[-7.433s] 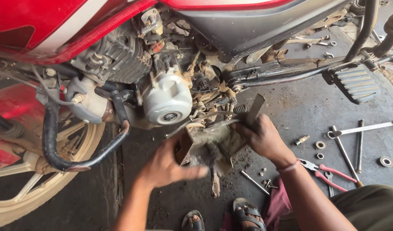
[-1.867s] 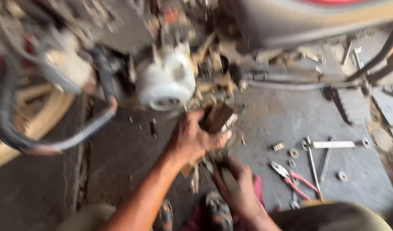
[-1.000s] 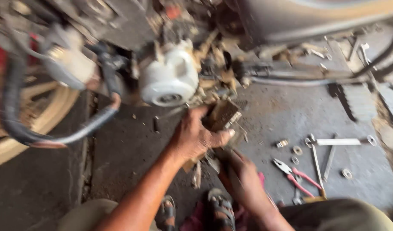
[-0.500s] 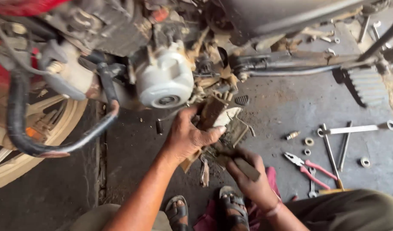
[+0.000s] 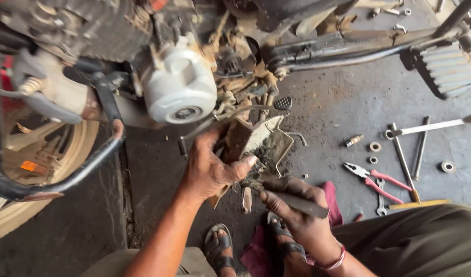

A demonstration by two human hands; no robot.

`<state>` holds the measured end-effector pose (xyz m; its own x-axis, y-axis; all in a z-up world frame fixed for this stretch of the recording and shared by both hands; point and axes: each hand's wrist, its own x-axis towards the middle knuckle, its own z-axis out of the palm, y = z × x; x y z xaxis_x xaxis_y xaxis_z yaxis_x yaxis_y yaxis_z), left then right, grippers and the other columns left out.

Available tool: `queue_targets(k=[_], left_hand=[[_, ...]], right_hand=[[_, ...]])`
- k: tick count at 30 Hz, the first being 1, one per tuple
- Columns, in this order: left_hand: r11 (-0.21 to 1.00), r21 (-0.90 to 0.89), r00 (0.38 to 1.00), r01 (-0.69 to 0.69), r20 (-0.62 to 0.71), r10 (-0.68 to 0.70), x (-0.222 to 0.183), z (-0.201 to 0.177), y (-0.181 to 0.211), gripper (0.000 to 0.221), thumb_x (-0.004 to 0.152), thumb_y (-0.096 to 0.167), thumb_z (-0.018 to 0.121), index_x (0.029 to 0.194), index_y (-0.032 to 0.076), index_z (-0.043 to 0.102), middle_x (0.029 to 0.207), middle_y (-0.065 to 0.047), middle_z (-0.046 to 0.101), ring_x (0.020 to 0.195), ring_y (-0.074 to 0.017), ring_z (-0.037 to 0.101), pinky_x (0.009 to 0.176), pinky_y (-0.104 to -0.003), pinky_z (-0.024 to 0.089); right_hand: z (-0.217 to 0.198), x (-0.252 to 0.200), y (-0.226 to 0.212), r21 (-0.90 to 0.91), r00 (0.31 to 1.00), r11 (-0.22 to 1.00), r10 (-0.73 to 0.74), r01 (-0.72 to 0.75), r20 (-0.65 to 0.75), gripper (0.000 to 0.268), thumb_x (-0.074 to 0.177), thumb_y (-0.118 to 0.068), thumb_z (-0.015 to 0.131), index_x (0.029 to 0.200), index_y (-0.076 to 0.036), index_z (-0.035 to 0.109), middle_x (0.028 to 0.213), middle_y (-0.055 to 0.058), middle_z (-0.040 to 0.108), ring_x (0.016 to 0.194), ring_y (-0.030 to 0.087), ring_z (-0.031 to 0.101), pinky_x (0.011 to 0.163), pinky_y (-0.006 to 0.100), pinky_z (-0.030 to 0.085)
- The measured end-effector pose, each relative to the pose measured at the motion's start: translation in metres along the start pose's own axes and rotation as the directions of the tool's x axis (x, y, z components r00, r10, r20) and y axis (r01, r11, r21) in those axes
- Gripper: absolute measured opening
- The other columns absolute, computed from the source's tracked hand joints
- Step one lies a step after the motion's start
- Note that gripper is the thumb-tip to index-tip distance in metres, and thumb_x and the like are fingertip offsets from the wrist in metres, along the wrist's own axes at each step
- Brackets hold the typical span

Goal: Cleaning dirt and grime from a motorcycle engine and its cover using a scraper and a brush.

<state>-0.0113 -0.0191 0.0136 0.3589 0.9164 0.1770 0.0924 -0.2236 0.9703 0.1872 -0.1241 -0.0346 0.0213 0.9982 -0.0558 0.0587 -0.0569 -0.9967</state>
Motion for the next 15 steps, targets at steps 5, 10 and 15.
queue_targets(k=[5, 10, 15], left_hand=[[1.000, -0.017, 1.000, -0.012, -0.009, 0.012, 0.000, 0.000, 0.008, 0.070, 0.077, 0.042, 0.083, 0.130, -0.001, 0.067, 0.118, -0.010, 0.073, 0.111, -0.0185, 0.069, 0.101, -0.033, 0.057], [0.998, -0.064, 1.000, 0.002, -0.015, -0.003, 0.002, 0.002, 0.013, 0.070, 0.078, 0.039, 0.082, 0.132, -0.002, 0.066, 0.119, -0.012, 0.073, 0.110, -0.0188, 0.068, 0.101, -0.034, 0.056], [0.996, 0.069, 0.996, -0.054, -0.066, 0.059, -0.004, 0.001, -0.004, 0.062, 0.079, 0.046, 0.077, 0.122, 0.001, 0.071, 0.109, -0.010, 0.075, 0.102, -0.0188, 0.073, 0.092, -0.035, 0.062]], right_hand=[[0.007, -0.009, 0.007, -0.048, 0.996, 0.998, 0.048, -0.052, -0.068, 0.020, 0.084, -0.018, 0.081, 0.094, 0.000, 0.078, 0.072, 0.003, 0.073, 0.064, 0.008, 0.065, 0.056, 0.023, 0.052], [0.019, -0.010, 0.019, 0.027, 0.995, 0.999, 0.036, -0.033, -0.093, 0.017, 0.086, -0.016, 0.081, 0.089, 0.000, 0.077, 0.071, 0.003, 0.069, 0.064, 0.008, 0.061, 0.055, 0.025, 0.048], [0.021, -0.011, 0.021, 0.045, 0.995, 0.995, -0.082, 0.085, -0.055, 0.018, 0.085, -0.015, 0.079, 0.090, 0.001, 0.074, 0.075, 0.003, 0.069, 0.067, 0.009, 0.063, 0.058, 0.025, 0.049]])
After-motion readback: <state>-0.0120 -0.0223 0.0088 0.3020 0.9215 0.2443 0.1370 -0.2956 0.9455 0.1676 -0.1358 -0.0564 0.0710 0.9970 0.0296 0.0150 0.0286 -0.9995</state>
